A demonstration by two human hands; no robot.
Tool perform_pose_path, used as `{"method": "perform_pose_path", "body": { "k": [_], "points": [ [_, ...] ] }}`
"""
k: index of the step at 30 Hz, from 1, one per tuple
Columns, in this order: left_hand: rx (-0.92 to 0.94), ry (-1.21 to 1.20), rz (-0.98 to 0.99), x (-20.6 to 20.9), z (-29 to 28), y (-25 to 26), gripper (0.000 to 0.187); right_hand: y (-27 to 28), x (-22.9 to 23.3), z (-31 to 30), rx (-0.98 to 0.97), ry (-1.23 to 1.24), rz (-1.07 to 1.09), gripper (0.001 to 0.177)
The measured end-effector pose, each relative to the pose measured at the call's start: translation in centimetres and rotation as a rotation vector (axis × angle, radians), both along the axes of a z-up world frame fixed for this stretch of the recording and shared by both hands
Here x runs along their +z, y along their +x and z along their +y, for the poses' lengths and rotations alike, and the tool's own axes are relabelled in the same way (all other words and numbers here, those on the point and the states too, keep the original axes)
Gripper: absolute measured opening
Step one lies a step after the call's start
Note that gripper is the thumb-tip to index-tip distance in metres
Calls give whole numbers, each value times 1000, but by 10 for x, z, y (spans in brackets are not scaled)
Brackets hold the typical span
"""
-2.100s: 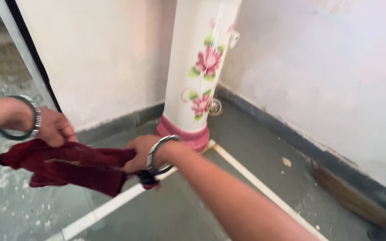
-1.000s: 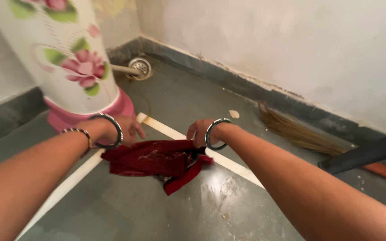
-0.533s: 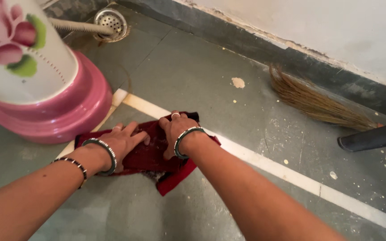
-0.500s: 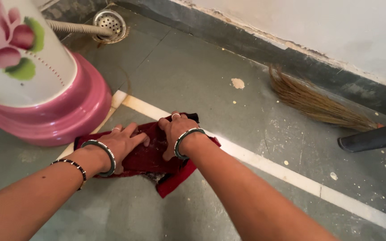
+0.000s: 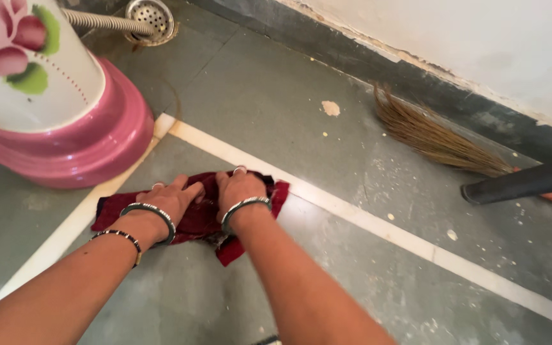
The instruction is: The person wipes the floor around a pink pedestal sink with a maroon cloth, then rinses the cloth under running water in the sink. After wringing it out, the person wipes the tiled wall above the sink and the sink basin itself.
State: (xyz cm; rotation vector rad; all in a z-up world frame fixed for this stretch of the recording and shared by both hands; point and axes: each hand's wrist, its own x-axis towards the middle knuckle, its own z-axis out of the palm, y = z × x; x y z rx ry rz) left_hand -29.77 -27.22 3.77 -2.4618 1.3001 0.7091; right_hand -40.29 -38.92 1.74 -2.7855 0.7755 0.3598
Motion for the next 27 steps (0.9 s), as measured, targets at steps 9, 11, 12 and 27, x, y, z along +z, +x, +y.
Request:
{"method": "perform_pose_path", "body": {
  "k": [9,11,12,27],
  "points": [
    [46,112,102,-8,88,-74,54,-83,-37,110,-195,137,-237,35],
    [63,179,278,6,108,-88,57,-111,-23,136,-251,220,-221,48],
    [9,222,295,17,111,-93,54,-123,-13,143,-309,354,-130,46],
    [-254,115,175,451,-58,-109,53,-144,416,-44,-444,459,-27,55]
  ]
}}
